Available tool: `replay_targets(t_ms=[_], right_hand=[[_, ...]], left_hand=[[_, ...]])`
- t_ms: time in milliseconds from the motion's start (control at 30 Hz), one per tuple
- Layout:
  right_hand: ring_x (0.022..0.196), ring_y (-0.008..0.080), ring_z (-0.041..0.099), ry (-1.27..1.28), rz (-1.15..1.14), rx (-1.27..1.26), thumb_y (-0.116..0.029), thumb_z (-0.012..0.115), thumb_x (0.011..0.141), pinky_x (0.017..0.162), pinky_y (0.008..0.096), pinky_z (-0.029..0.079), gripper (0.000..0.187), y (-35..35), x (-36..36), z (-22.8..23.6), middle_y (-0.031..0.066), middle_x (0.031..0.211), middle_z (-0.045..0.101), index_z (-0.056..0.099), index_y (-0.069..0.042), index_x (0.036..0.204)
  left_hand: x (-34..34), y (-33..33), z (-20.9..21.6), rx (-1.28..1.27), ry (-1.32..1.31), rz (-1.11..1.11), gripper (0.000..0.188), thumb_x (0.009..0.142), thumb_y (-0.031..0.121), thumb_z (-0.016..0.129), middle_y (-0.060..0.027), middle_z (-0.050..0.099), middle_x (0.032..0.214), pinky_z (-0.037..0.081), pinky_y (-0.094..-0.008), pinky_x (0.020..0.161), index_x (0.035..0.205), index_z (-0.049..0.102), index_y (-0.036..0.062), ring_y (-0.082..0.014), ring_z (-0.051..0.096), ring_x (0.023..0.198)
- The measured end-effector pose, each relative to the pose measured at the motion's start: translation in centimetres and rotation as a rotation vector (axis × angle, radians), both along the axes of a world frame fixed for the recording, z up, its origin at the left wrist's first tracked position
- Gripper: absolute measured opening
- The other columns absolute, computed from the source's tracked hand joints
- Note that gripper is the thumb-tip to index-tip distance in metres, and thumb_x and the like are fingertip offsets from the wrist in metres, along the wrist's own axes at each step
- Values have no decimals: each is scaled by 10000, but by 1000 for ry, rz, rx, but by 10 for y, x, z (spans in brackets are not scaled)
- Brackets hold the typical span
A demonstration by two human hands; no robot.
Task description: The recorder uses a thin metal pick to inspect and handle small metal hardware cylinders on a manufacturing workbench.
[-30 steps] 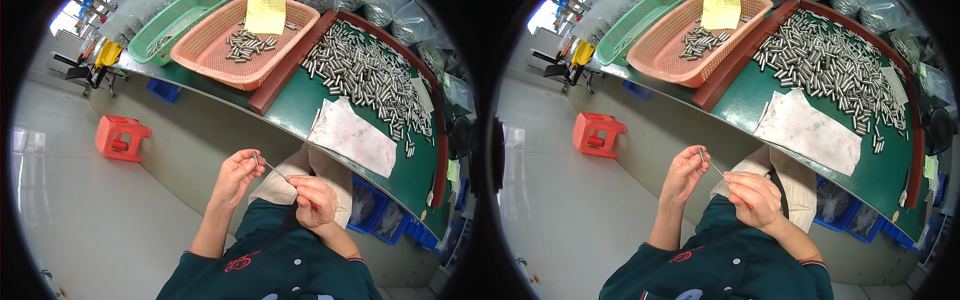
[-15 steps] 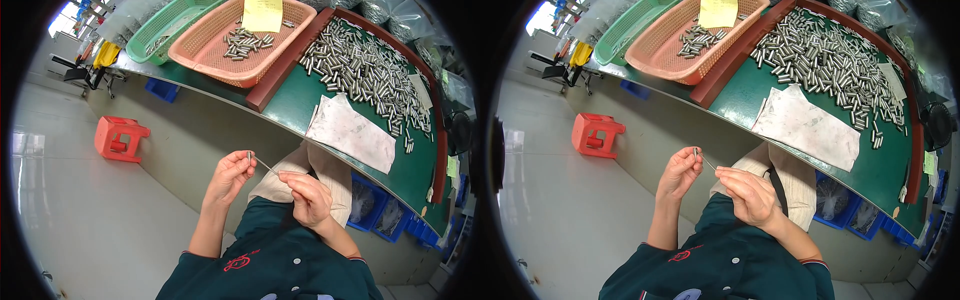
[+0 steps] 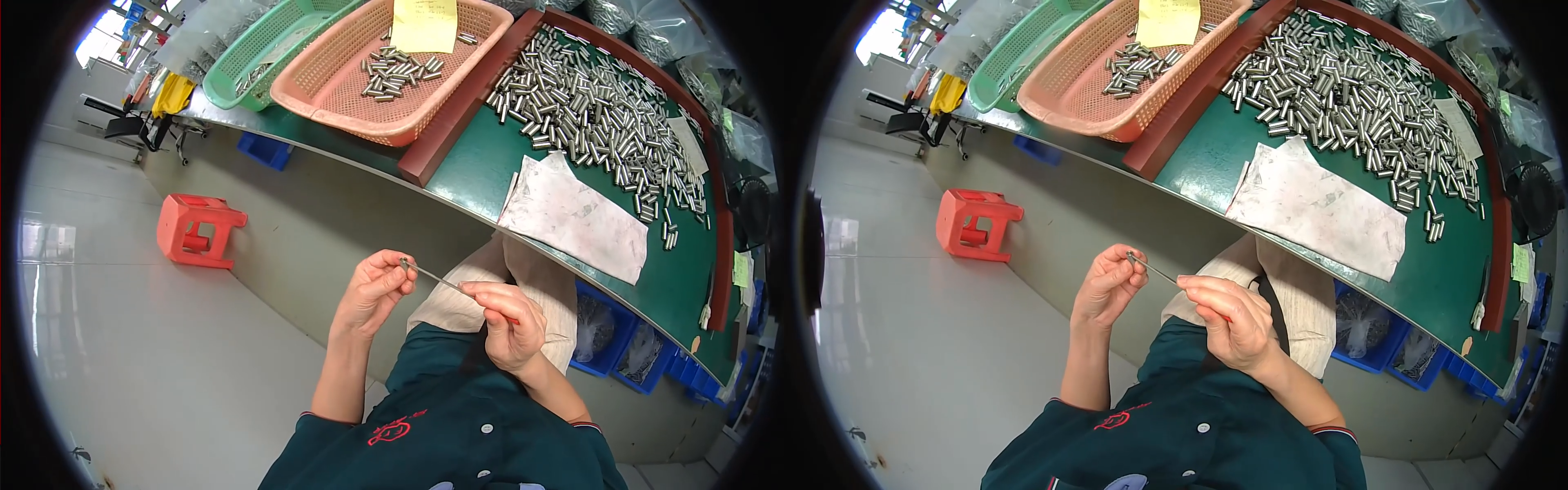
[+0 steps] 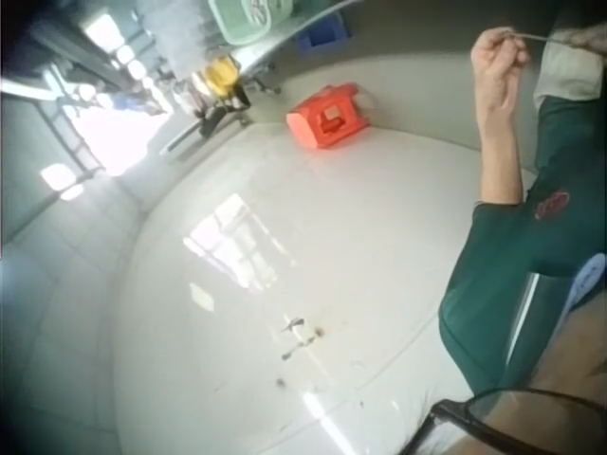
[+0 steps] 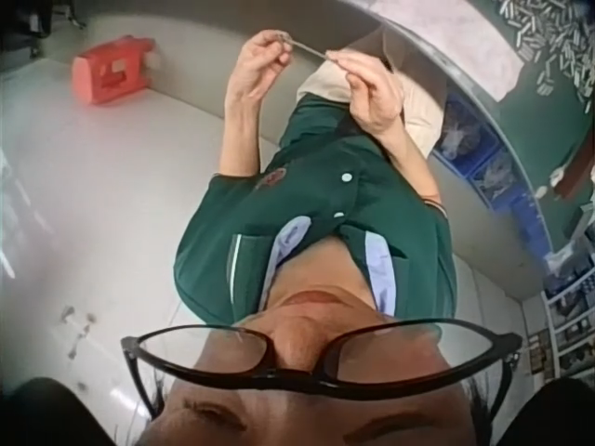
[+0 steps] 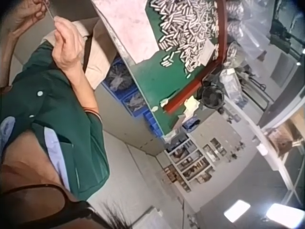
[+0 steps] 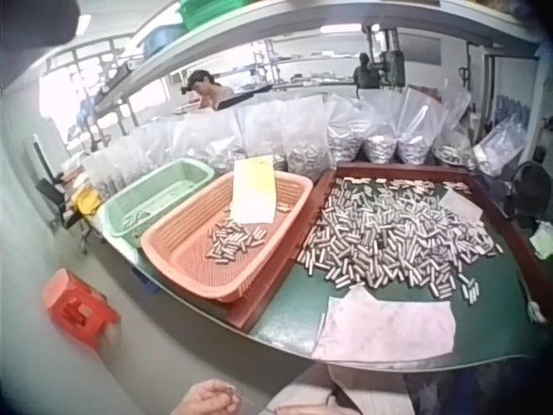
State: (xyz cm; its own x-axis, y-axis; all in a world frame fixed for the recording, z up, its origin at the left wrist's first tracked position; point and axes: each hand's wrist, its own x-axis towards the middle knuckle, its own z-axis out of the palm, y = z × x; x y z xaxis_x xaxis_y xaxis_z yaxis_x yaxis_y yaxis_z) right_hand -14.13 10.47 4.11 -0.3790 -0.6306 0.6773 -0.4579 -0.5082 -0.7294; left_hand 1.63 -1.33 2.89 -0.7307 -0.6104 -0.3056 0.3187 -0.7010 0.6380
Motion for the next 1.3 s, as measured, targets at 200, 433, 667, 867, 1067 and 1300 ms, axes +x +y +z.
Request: replay_targets(t_ms=[200, 433, 667, 867, 1067, 1300], right_hand=[[687, 253, 625, 48, 34, 53, -88, 519, 841, 595, 296, 508, 119, 0, 0, 3, 192, 781, 619, 527, 30, 847], [626, 231, 620, -9, -139, -46, -134, 641, 758, 537, 264, 495, 184, 3, 0, -4, 141, 711, 622, 556, 20, 809], [696, 230, 623, -131, -70, 55, -13, 539, 805, 569, 263, 499, 67, 2, 2, -2, 159, 816, 624, 533, 30, 855], [742, 276, 629, 111, 17, -73, 26, 554, 760, 625, 303, 526, 107, 11, 2, 11, 164, 845, 617, 524, 20, 863], [706, 277, 628, 105, -65, -44, -18, 539, 801, 585, 300, 522, 81, 5, 1, 4, 192, 813, 611, 517, 31, 863], [698, 255, 626, 97, -82, -7, -12, 554, 791, 574, 278, 509, 91, 3, 3, -2, 178, 817, 618, 522, 22, 869]], left_hand=[[0, 0, -1, -2, -23, 38, 127, 786, 30, 579, -72, 587, 796, 441, -212, 624, 911, 563, 10, -110, 530, 652], [-3, 6, 2, -16, -21, 13, 135, 788, 41, 582, -76, 586, 791, 448, -216, 627, 916, 558, 5, -115, 532, 654], [-7, 7, 3, -60, -4, 77, 141, 794, 44, 577, -83, 581, 825, 439, -211, 636, 924, 547, 0, -114, 525, 669], [0, -1, 2, 8, -64, 202, 125, 813, 67, 557, -54, 551, 791, 392, -199, 620, 923, 536, 13, -94, 477, 659], [0, 3, -1, 209, 21, 211, 158, 817, 46, 535, -76, 572, 812, 434, -201, 640, 963, 525, -12, -95, 518, 666], [-5, 8, -4, 243, 26, 160, 164, 823, 51, 523, -89, 576, 831, 462, -208, 657, 971, 518, -18, -108, 539, 691]])
